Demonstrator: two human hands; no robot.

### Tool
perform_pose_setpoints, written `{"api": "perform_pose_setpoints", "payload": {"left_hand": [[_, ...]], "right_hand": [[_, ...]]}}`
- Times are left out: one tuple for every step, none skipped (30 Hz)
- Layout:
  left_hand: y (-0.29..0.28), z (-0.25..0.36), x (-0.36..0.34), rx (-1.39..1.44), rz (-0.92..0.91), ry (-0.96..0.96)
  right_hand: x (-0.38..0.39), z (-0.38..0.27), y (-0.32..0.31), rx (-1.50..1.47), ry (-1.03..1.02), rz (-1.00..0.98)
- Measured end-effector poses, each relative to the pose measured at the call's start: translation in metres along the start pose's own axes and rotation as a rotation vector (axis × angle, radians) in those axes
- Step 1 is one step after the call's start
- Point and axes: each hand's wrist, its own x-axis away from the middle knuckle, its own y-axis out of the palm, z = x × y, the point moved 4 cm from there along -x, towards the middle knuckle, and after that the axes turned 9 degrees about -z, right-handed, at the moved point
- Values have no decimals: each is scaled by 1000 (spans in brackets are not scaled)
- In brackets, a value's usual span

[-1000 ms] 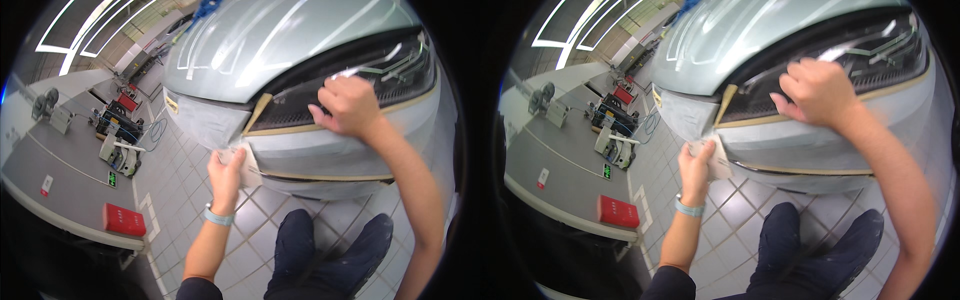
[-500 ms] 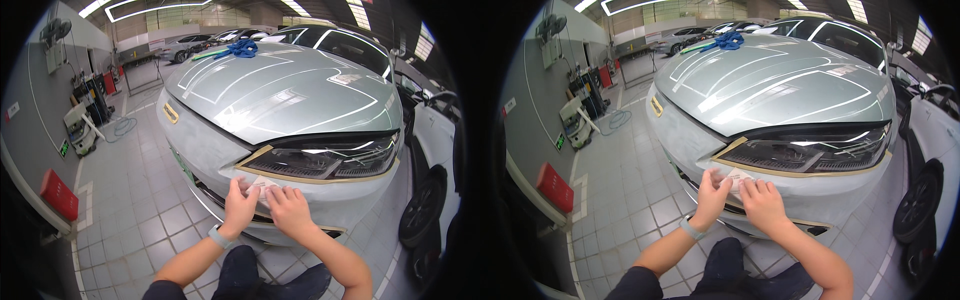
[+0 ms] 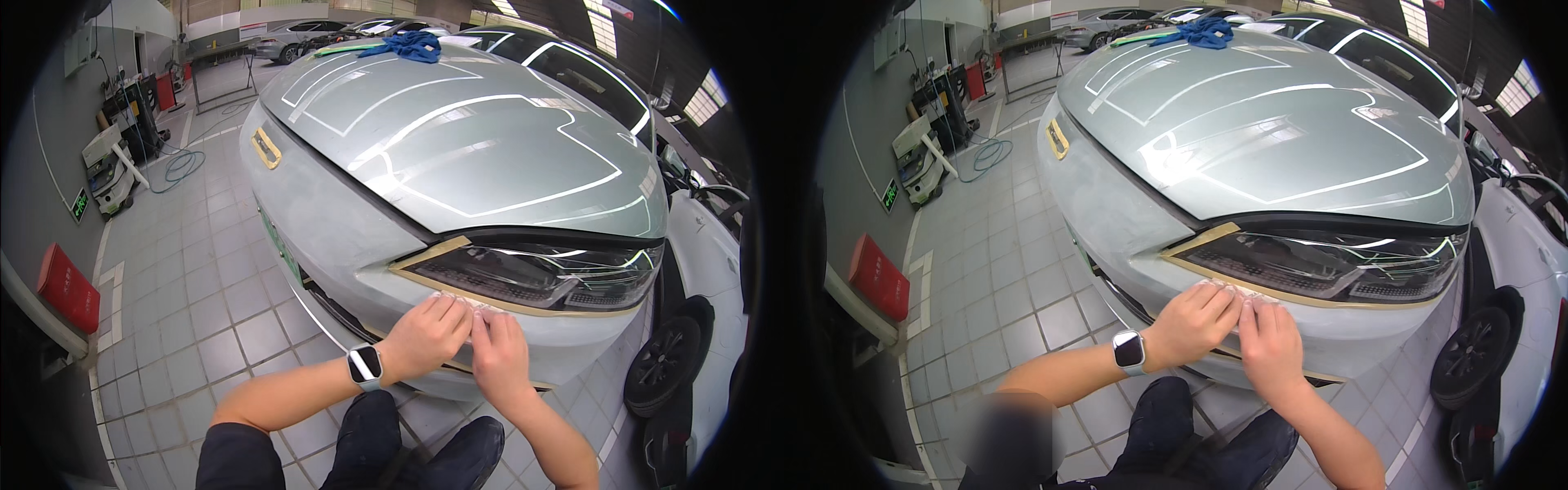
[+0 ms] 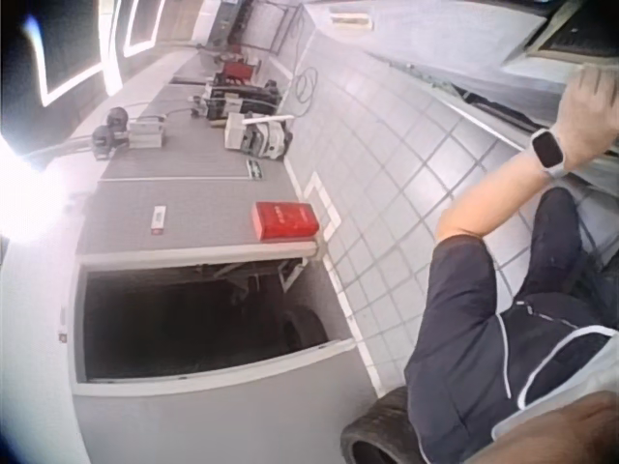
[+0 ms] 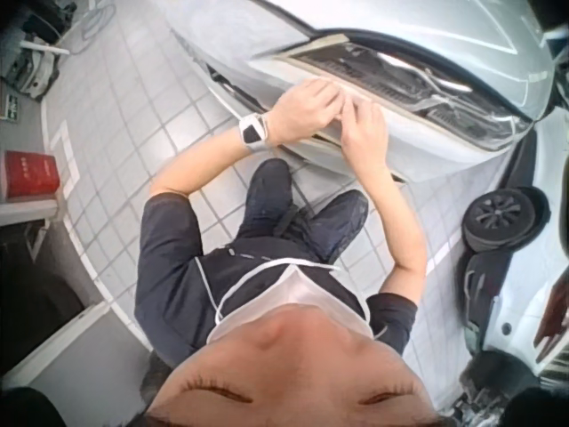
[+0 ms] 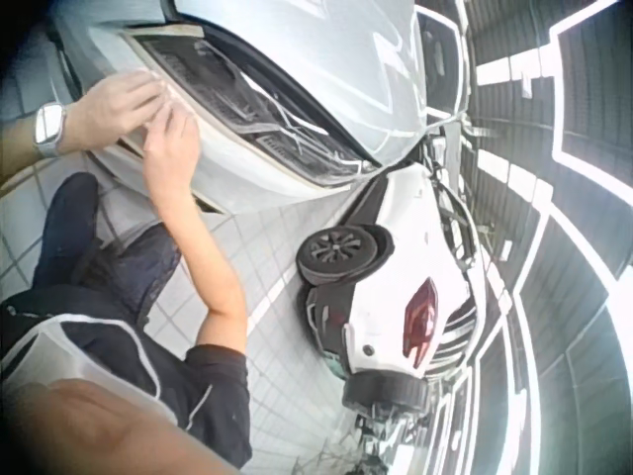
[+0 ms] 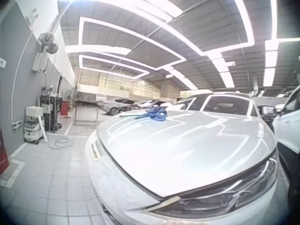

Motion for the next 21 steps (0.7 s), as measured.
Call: {"api": "perform_pose_setpoints", "payload": {"left_hand": [[-4, -9, 6, 4, -20, 14], [-8, -18, 12, 13, -45, 32], [-14, -30, 18, 27, -66, 14], [-20, -42, 24, 61, -86, 6], [-27, -52, 28, -1, -70, 11], [-34, -61, 31, -2, -55, 18], [-37, -69, 33, 8, -80, 6], [-38, -72, 33, 30, -111, -16], [-38, -70, 31, 10, -97, 14], [-34, -64, 26, 5, -111, 36], [-29, -54, 21, 2, -101, 71], [-26, -42, 14, 12, -39, 96], [-16, -28, 6, 2, -46, 115], [-7, -13, -3, 12, -48, 118], [1, -1, -11, 37, -74, 110], [2, 7, -16, -1, -55, 111], [4, 10, -20, -32, -66, 115], [1, 11, -20, -53, -83, 153], [-4, 2, -17, -7, -62, 168], [-13, -10, -11, 7, -68, 140], [-23, -27, -2, 40, -40, 140]], "right_hand": [[-7, -7, 5, 11, -16, 7], [-15, -15, 9, 22, -35, 30], [-26, -23, 16, -15, -32, 16], [-38, -32, 24, -53, -29, 16], [-49, -40, 30, -96, -18, 39], [-57, -46, 36, -100, -12, 0], [-62, -50, 40, -111, -2, -19], [-64, -50, 42, -122, 2, -79], [-63, -48, 40, -142, -4, -81], [-57, -43, 34, -141, -6, -75], [-48, -33, 26, -142, -17, -87], [-38, -21, 17, -149, -27, -116], [-26, -8, 6, -128, -11, -106], [-15, 3, -3, -117, -3, -111], [-6, 13, -10, -120, 5, -127], [1, 19, -16, -123, 5, -134], [3, 22, -17, -129, 27, -125], [1, 18, -14, -139, 1, -119], [-6, 10, -8, -149, -2, -97], [-15, 1, -3, -160, -18, -18], [-27, -10, 8, -206, -25, -36]]}}
